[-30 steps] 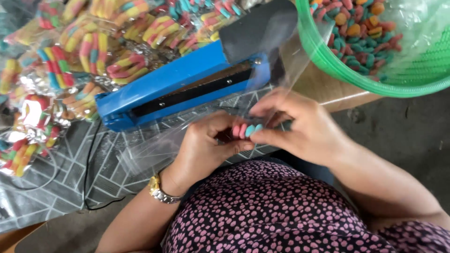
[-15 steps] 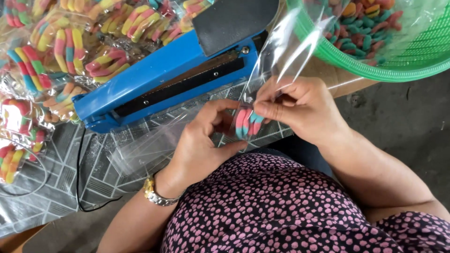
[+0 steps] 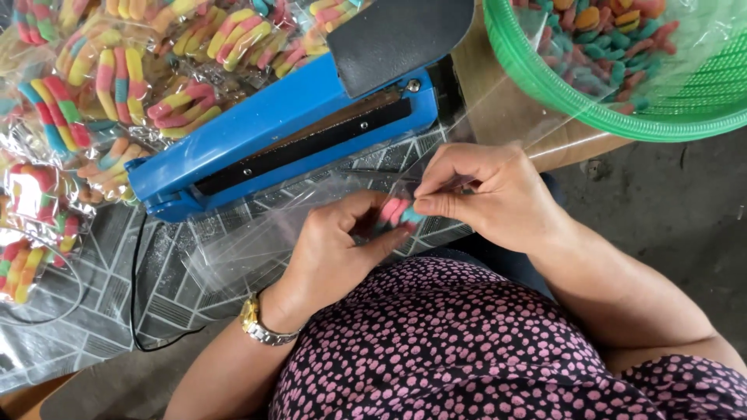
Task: Packing gummy candies into small plastic bags and sealing them using a manual heat sealer
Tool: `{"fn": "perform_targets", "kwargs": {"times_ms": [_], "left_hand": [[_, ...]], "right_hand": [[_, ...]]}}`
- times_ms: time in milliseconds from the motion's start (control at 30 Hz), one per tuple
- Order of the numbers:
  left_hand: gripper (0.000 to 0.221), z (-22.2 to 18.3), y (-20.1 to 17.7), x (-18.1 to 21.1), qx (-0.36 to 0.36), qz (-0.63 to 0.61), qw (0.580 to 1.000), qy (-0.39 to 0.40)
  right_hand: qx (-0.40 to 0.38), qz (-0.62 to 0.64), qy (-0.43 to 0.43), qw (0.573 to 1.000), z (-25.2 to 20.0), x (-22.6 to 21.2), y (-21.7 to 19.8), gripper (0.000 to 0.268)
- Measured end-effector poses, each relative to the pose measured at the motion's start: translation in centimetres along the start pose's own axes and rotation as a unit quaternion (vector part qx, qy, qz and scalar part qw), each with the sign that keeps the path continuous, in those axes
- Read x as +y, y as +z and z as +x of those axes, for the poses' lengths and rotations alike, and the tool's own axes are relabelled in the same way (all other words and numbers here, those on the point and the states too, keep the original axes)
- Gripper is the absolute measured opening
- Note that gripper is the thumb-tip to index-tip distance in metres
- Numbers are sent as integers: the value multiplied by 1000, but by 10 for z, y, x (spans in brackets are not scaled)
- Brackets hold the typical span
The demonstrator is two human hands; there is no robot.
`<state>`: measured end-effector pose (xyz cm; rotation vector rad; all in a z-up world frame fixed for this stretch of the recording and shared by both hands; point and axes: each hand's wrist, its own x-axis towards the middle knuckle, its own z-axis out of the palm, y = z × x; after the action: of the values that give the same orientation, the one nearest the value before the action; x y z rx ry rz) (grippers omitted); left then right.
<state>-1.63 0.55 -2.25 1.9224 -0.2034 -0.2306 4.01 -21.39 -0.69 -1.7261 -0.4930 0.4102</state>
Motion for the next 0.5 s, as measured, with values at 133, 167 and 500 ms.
{"fn": "perform_targets", "kwargs": {"times_ms": [133,167,500], "left_hand": [[24,4,3,-1,17,-78,996,-41],[19,6,3,3,19,-96,994,-50],[24,3,14,-39,6,-190,971,-148]], "right_hand": [[51,51,38,997,2,6,11,12],[52,64,60,995,1,11,13,15],[67,123,126,982,2,30,21,38]]}}
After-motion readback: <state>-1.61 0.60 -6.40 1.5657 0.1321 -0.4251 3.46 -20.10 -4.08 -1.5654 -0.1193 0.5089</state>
